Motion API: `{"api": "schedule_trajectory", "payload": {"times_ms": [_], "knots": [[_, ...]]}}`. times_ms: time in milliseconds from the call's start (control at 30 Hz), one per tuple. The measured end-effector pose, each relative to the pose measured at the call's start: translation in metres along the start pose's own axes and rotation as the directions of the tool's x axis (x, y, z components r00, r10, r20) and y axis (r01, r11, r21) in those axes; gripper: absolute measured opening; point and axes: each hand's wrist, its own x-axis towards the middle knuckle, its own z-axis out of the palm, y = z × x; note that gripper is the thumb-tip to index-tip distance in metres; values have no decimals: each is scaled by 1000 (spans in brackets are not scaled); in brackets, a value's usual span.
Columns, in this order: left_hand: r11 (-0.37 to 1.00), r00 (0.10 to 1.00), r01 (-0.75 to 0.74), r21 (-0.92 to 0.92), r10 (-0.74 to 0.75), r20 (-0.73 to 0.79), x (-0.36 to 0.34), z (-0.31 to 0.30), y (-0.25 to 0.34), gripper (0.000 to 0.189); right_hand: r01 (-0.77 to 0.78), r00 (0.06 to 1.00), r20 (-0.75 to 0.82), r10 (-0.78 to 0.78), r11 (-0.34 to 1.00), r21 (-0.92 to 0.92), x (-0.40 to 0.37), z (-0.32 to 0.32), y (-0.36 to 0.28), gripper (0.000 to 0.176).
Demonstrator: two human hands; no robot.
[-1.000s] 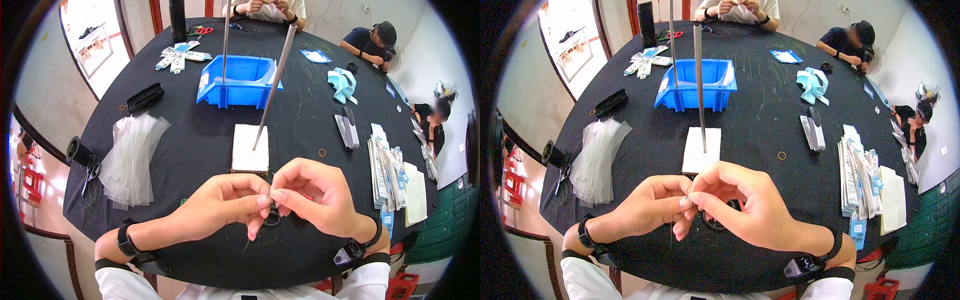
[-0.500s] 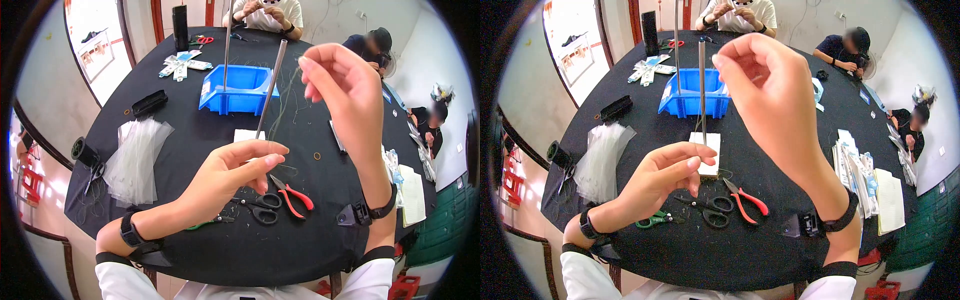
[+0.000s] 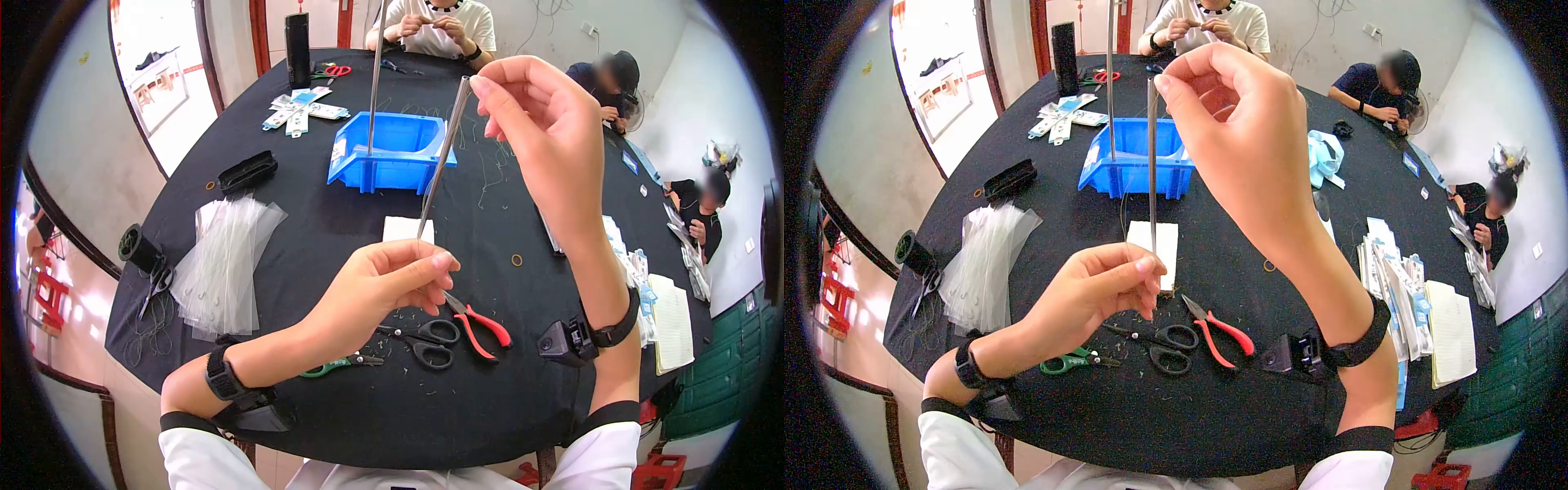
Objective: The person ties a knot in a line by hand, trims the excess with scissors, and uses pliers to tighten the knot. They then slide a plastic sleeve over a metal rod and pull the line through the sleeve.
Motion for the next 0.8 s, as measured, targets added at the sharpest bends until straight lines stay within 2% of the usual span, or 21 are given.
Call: {"api": "schedule_trajectory", "payload": {"times_ms": [133, 233, 267, 367, 433, 500, 633, 667, 800], "knots": [[997, 996, 82, -7, -82, -28, 3, 0, -11, 19, -2, 1000, 4, 2, 1000, 15, -7, -4, 0, 12], [988, 988, 155, -25, -155, -2, 9, -5, -21, 19, -139, 988, 82, 134, 988, 64, -23, -7, 9, 13], [985, 986, 168, -30, -168, -4, 10, -5, -23, 19, -194, 960, 207, 189, 981, 6, -31, -13, 12, 18], [981, 981, 196, -7, -196, -9, 15, -6, -26, 19, -332, 883, 347, 316, 943, -13, -53, -17, 18, 19], [978, 980, 201, 54, -201, -12, 18, -6, -23, 19, -404, 826, 456, 330, 912, 71, -66, -17, 23, 21], [976, 976, 215, 42, -214, -38, 21, -4, -24, 19, -464, 826, 465, 319, 853, 240, -79, -11, 31, 18], [970, 969, 243, 22, -242, -48, 27, -7, -25, 19, -555, 803, 478, 357, 741, 379, -91, -4, 38, 16], [970, 969, 243, 20, -242, -53, 27, -7, -25, 19, -589, 786, 489, 380, 701, 402, -93, -2, 41, 15], [972, 973, 231, -31, -232, -15, 29, -13, -25, 23, -574, 789, 478, 386, 741, 348, -98, 3, 48, 14]]}}
